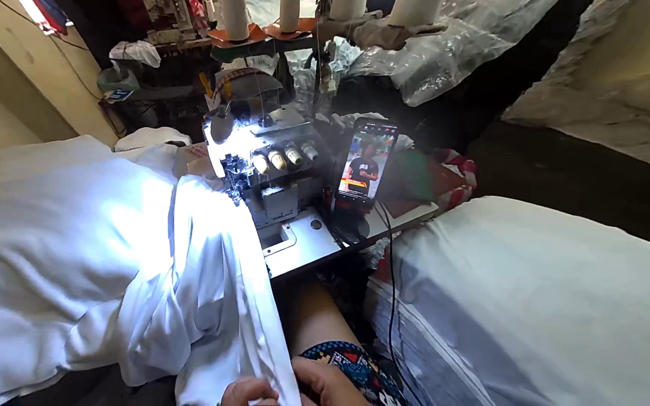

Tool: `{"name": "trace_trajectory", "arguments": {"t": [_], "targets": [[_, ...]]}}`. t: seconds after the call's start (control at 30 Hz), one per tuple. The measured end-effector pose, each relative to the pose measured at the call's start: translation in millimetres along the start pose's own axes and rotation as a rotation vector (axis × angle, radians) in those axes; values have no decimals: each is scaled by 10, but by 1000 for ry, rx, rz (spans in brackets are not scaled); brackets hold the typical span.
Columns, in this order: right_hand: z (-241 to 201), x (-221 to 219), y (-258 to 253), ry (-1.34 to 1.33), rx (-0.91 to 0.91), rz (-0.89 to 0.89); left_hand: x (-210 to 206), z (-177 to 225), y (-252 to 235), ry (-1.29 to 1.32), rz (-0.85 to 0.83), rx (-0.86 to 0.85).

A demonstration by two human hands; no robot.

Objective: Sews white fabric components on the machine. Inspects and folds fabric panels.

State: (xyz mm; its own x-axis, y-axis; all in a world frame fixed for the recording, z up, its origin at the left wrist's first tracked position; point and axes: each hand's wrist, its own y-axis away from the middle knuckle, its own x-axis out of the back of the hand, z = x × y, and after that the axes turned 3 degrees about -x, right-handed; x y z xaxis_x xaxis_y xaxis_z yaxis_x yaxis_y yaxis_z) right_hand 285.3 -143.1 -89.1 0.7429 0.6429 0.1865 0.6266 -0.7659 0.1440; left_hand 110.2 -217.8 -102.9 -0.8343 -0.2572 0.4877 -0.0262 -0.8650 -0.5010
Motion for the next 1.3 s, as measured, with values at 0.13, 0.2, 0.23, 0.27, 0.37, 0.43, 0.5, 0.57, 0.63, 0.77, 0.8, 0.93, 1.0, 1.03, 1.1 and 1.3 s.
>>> {"name": "trace_trajectory", "arguments": {"t": [0.13,0.2,0.23,0.27,0.37,0.43,0.5,0.57,0.63,0.77,0.8,0.93,1.0,1.03,1.1,1.3], "targets": [[-87,13,88,-17,1,24,-78,-2,-30,215,-15,59],[-53,32,134,-25,9,22,-78,41,-36,206,-1,86],[-35,34,153,-45,5,23,-69,60,-37,181,-3,89],[-24,35,167,-74,-6,23,-62,68,-30,148,-6,84],[-28,32,217,-175,-53,15,-46,76,26,35,-23,4],[-33,31,259,-238,-92,-4,-19,108,41,-13,-27,-79],[-56,36,306,-305,-148,-27,12,146,48,-36,-66,-140],[-55,45,335,-334,-163,-35,17,153,60,-119,-106,-193],[-22,49,343,-307,-146,-13,7,155,77,-186,-115,-208],[28,60,325,-283,-123,25,10,153,99,-158,-115,-192],[32,61,321,-292,-118,19,5,148,108,-145,-110,-188],[61,61,307,-334,-111,-15,-19,109,140,-174,-72,-206],[61,84,310,-365,-121,-15,-20,100,148,-212,-73,-236],[69,94,308,-392,-129,-17,-22,101,151,-238,-76,-254],[107,99,288,-442,-144,-19,-28,102,147,-299,-88,-295],[198,86,144,-388,-162,83,-72,86,169,-57,-235,-182]]}}
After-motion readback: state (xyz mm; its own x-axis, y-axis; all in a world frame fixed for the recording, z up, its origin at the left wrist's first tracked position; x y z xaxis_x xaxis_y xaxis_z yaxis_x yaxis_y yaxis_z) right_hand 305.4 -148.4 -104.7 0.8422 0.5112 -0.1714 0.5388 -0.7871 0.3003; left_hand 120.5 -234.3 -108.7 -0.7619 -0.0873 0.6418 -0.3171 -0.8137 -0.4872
